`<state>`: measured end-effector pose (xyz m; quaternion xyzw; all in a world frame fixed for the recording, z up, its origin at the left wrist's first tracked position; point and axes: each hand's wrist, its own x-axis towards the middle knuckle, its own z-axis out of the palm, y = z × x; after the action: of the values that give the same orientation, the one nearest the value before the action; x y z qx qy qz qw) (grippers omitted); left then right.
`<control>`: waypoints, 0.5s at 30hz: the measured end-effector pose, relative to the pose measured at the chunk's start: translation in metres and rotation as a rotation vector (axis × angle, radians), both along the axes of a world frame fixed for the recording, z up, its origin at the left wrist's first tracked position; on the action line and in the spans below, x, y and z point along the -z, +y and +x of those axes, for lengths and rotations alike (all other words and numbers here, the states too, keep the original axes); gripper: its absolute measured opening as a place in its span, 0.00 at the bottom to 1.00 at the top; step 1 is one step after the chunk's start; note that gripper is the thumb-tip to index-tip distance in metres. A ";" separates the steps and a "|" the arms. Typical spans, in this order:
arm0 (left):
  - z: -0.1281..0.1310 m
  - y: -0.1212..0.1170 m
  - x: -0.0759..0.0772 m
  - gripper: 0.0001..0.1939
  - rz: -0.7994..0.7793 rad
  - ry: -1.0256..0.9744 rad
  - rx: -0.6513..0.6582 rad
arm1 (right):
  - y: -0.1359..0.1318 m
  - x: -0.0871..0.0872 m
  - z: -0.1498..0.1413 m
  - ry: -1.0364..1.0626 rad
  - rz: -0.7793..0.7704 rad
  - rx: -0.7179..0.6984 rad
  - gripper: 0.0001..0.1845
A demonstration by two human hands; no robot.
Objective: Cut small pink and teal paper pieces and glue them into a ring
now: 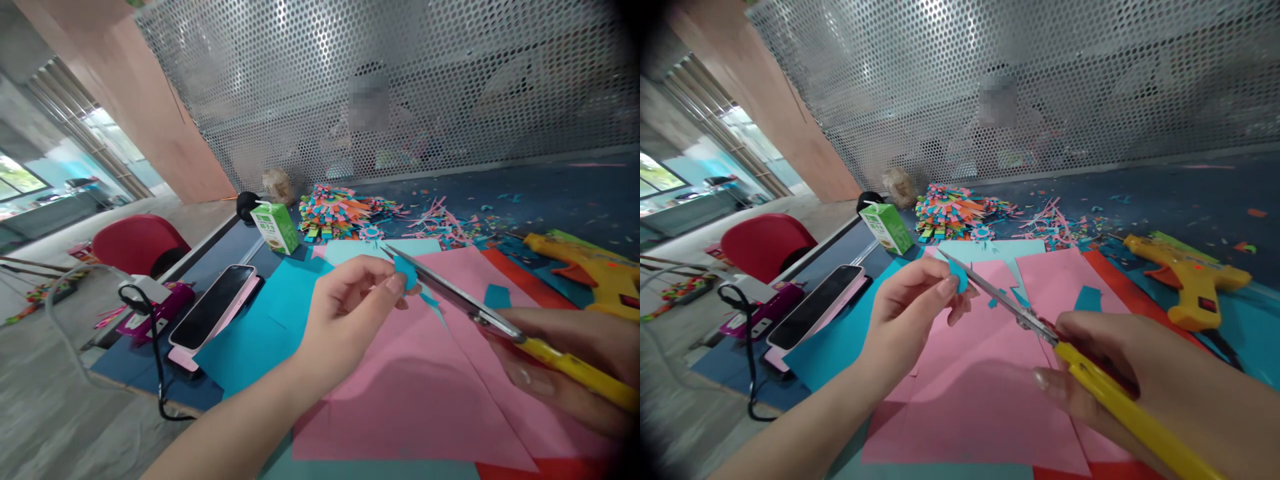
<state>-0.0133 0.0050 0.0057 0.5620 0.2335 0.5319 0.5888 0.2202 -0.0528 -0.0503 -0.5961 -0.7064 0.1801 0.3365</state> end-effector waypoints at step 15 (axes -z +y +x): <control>0.003 -0.001 0.001 0.06 -0.077 -0.031 0.022 | 0.003 -0.003 -0.007 -0.014 0.004 -0.082 0.22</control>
<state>-0.0104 0.0042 0.0049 0.5332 0.2386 0.5243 0.6196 0.2137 -0.0498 -0.0474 -0.5673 -0.7329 0.1880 0.3250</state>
